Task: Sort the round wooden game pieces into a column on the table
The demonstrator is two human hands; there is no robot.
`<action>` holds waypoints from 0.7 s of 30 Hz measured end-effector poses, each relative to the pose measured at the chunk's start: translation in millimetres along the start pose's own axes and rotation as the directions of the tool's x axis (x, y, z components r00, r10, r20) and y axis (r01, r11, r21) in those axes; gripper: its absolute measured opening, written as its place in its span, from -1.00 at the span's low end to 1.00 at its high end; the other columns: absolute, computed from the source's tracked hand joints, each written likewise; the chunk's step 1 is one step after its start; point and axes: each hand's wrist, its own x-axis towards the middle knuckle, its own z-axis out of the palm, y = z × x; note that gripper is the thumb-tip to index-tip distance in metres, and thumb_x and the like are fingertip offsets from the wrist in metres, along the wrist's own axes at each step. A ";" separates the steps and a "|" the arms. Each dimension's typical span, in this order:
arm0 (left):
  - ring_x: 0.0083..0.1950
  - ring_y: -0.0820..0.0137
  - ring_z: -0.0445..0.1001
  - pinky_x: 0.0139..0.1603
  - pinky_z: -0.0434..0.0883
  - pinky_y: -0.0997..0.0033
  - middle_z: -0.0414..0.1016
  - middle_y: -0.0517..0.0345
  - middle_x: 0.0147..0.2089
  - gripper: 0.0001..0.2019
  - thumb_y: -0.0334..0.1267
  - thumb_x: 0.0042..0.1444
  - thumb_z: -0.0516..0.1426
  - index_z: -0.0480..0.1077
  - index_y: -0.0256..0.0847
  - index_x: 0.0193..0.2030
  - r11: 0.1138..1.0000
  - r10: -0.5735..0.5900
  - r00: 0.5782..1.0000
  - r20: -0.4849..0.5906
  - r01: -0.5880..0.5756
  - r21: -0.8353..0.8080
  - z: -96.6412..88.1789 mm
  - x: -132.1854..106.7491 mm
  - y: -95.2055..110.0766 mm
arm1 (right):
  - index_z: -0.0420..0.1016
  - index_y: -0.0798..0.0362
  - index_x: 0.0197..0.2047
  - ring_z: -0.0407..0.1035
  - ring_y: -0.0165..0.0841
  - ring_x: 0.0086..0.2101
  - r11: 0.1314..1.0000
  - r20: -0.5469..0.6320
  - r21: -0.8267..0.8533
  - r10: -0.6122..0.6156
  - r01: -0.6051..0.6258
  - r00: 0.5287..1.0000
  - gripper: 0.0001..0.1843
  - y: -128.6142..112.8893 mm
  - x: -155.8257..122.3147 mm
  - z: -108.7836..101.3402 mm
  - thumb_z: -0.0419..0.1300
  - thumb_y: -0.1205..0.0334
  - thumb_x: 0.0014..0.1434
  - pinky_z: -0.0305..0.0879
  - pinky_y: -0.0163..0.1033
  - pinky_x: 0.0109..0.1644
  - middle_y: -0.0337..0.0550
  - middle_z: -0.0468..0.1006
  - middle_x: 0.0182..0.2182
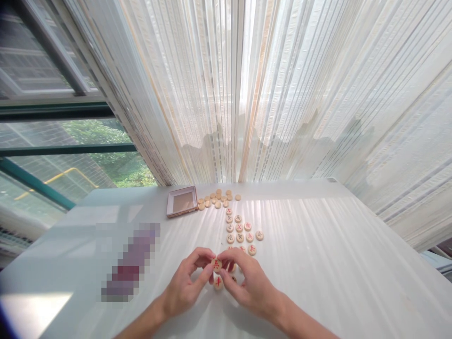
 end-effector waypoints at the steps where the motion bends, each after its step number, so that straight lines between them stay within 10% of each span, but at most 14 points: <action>1: -0.19 0.31 0.62 -0.11 0.55 0.35 0.63 0.00 -0.12 -0.80 -0.11 0.47 0.09 0.36 -0.20 0.04 1.000 -0.014 1.000 0.002 0.014 -0.013 0.1 -0.1 -0.6 | 0.47 -0.04 0.06 0.51 -0.30 -0.27 1.000 0.000 -0.007 -0.008 0.008 1.000 -0.81 -0.1 0.0 0.0 0.19 0.29 0.40 0.50 -0.21 -0.13 -0.13 0.63 -0.21; 21: -0.43 0.38 0.58 -0.38 0.47 0.47 0.61 0.09 -0.38 -0.63 0.06 0.28 0.28 0.35 -0.21 -0.24 0.984 -0.120 0.992 -0.033 0.114 -0.137 2.1 -0.2 -4.1 | 0.49 -0.04 -0.05 0.53 -0.31 -0.35 0.967 0.062 -0.160 -0.193 0.200 0.979 -0.95 -4.7 -0.5 3.6 0.20 0.25 0.45 0.45 -0.26 -0.24 -0.16 0.69 -0.31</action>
